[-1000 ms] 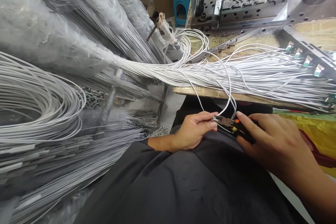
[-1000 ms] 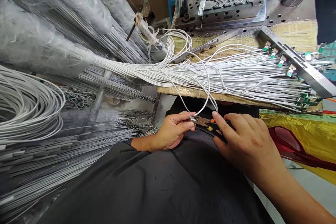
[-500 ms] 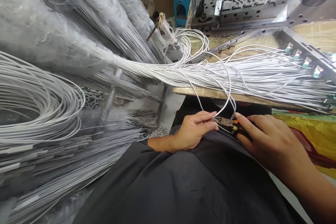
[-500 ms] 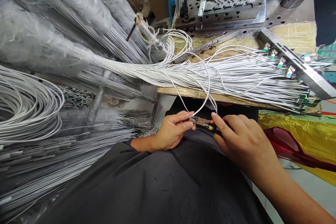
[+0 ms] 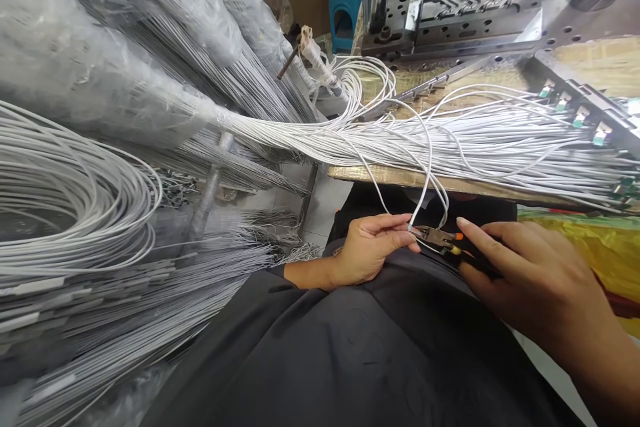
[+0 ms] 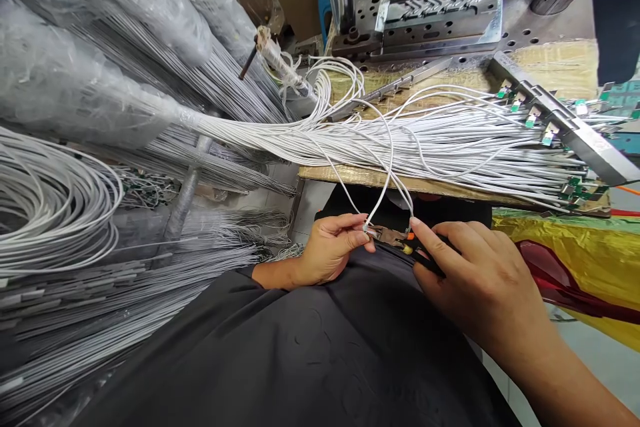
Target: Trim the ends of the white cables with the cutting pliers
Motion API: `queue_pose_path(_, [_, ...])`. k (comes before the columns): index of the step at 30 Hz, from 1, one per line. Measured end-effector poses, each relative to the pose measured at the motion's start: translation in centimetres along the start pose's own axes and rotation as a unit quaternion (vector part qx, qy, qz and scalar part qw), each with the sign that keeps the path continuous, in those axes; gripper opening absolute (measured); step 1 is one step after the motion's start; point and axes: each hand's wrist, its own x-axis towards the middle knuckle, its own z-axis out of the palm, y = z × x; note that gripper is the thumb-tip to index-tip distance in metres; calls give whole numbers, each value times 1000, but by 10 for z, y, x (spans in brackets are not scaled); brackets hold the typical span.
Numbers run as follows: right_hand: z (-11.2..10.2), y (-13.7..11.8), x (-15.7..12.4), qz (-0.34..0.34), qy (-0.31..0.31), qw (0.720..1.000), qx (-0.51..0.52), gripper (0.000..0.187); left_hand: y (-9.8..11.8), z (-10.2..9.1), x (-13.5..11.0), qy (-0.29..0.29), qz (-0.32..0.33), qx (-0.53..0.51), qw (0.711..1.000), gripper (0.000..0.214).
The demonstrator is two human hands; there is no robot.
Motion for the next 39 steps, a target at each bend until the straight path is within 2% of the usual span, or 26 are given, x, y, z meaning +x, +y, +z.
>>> queue_pose_path(7, [-1,-5,-1,-3,1,1000,1,47,-2,1,-1,-16,41,-2,999,25])
queue_pose_path(15, [0,-10,-7,6,0,1000,-2,41,-3,-3,-4,-22,64,50,996,24])
queue_pose_path(23, [11,-29,-19,71,-20,997,12,44,-3,-7,-2,-30,133,121,983,22])
queue_pose_path(29, [19,-41,-23,111,-12,993,43,46,-1,-4,-1,-23,141,109,984,20])
queue_pose_path(34, [24,-48,-24,135,-7,989,60,44,-5,-8,0,-19,182,133,974,24])
queue_pose_path(39, [31,-49,-27,156,-3,980,126,46,-4,-11,1,-4,193,153,969,27])
